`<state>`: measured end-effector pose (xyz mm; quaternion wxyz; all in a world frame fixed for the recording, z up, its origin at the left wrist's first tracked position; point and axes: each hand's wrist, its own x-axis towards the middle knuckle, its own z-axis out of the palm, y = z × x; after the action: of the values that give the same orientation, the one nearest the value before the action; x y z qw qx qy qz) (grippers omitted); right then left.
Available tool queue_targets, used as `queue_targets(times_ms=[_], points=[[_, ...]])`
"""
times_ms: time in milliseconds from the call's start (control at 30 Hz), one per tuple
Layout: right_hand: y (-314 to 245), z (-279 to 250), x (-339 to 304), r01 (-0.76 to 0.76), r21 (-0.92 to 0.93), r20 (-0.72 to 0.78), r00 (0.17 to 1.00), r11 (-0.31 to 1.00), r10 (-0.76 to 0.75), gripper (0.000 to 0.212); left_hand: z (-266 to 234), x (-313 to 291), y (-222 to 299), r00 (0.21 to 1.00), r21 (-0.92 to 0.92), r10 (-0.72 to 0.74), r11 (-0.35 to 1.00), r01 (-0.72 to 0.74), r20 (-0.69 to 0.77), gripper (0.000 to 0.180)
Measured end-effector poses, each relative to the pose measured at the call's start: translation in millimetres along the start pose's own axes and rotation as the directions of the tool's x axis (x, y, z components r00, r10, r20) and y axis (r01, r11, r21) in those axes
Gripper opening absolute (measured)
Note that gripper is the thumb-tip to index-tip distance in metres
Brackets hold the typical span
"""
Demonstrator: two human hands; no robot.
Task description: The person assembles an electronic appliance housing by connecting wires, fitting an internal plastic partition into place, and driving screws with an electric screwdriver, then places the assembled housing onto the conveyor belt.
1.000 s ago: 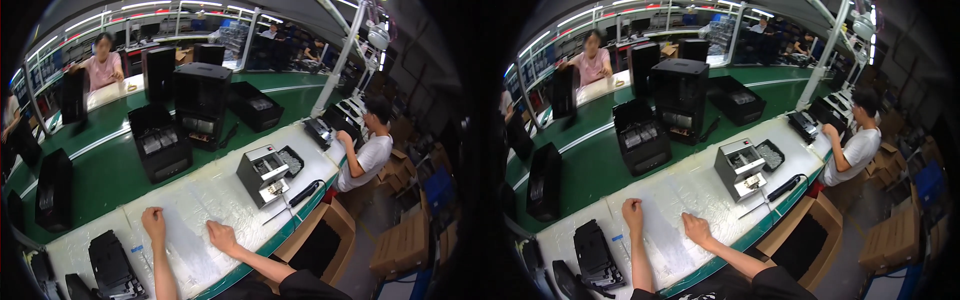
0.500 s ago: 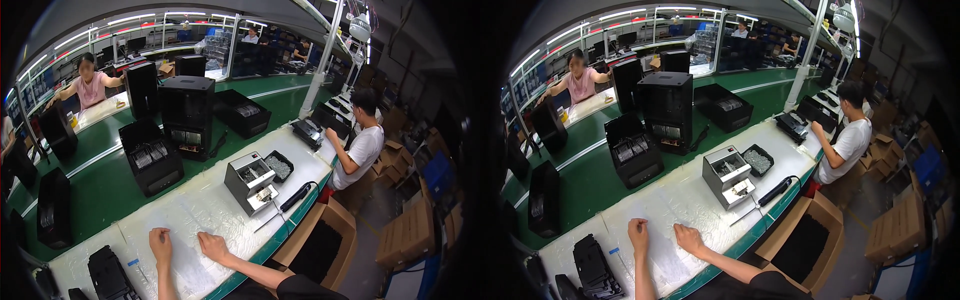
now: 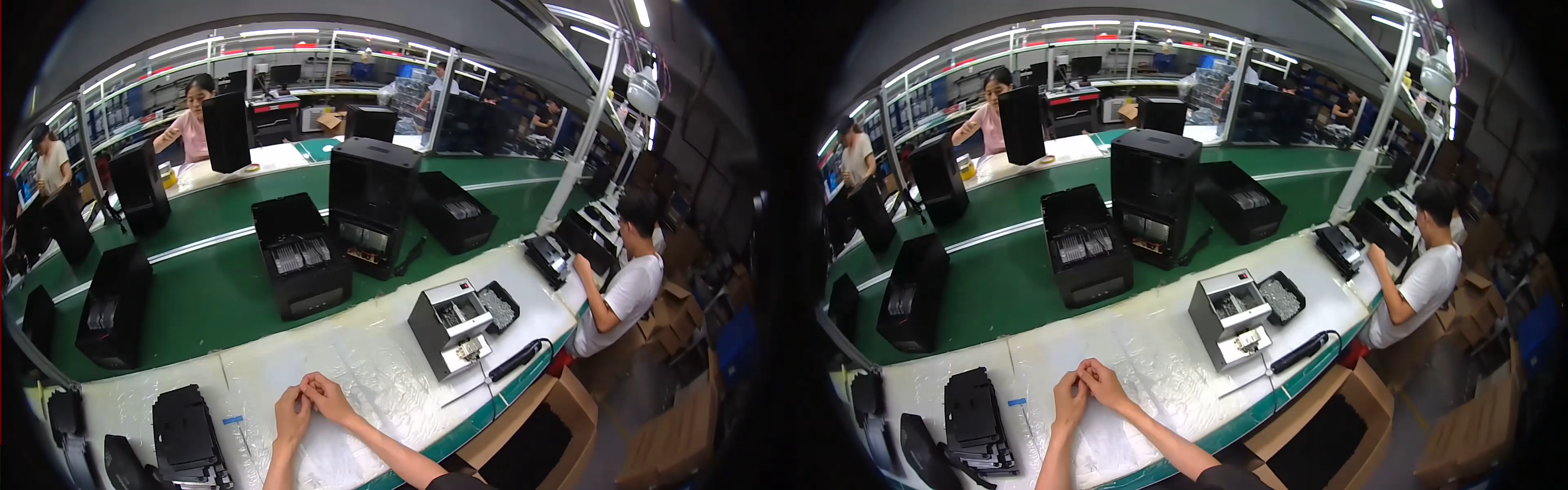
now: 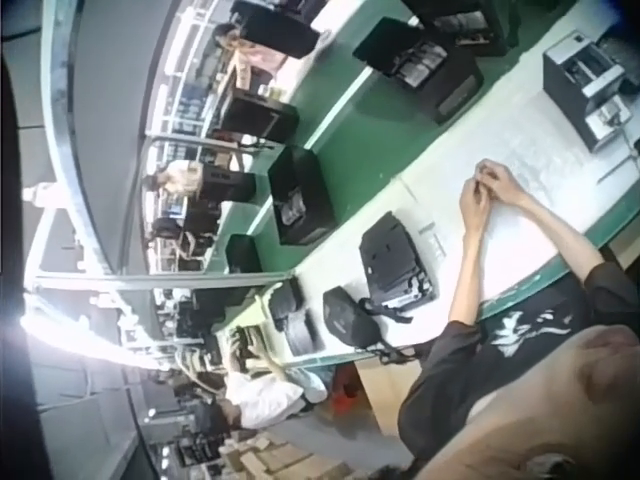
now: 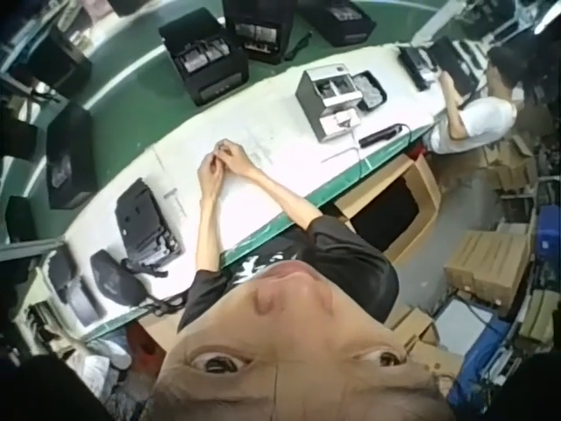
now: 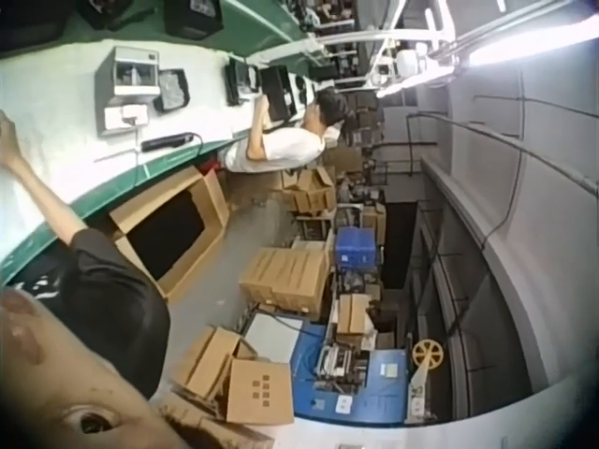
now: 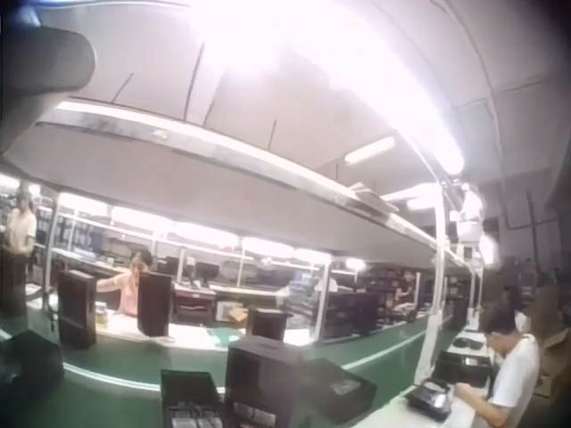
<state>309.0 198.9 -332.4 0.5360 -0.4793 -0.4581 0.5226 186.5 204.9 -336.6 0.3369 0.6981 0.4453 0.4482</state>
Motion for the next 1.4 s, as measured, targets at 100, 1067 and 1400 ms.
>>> queue_targets(times_ms=[100, 1067, 1400], points=[[22.9, 0.2, 8.6, -0.019, 0.131, 0.065, 0.998, 0.991, 0.01, 0.01, -5.1, 1.4, -2.5, 0.998, 0.109, -0.046, 0.993, 0.051, -0.046, 0.017], [13.4, 13.2, 5.1, 0.223, -0.189, -0.166, 0.953, 0.956, -0.255, 0.014, -10.5, 6.1, -1.4, 0.983, 0.015, -0.033, 0.999, 0.037, -0.181, 0.013], [7.2, 16.5, 6.7, 0.048, -0.048, -0.15, 0.987, 0.998, -0.055, 0.023, -15.7, 8.0, -8.0, 0.989, 0.044, -0.046, 0.998, 0.053, -0.143, 0.012]])
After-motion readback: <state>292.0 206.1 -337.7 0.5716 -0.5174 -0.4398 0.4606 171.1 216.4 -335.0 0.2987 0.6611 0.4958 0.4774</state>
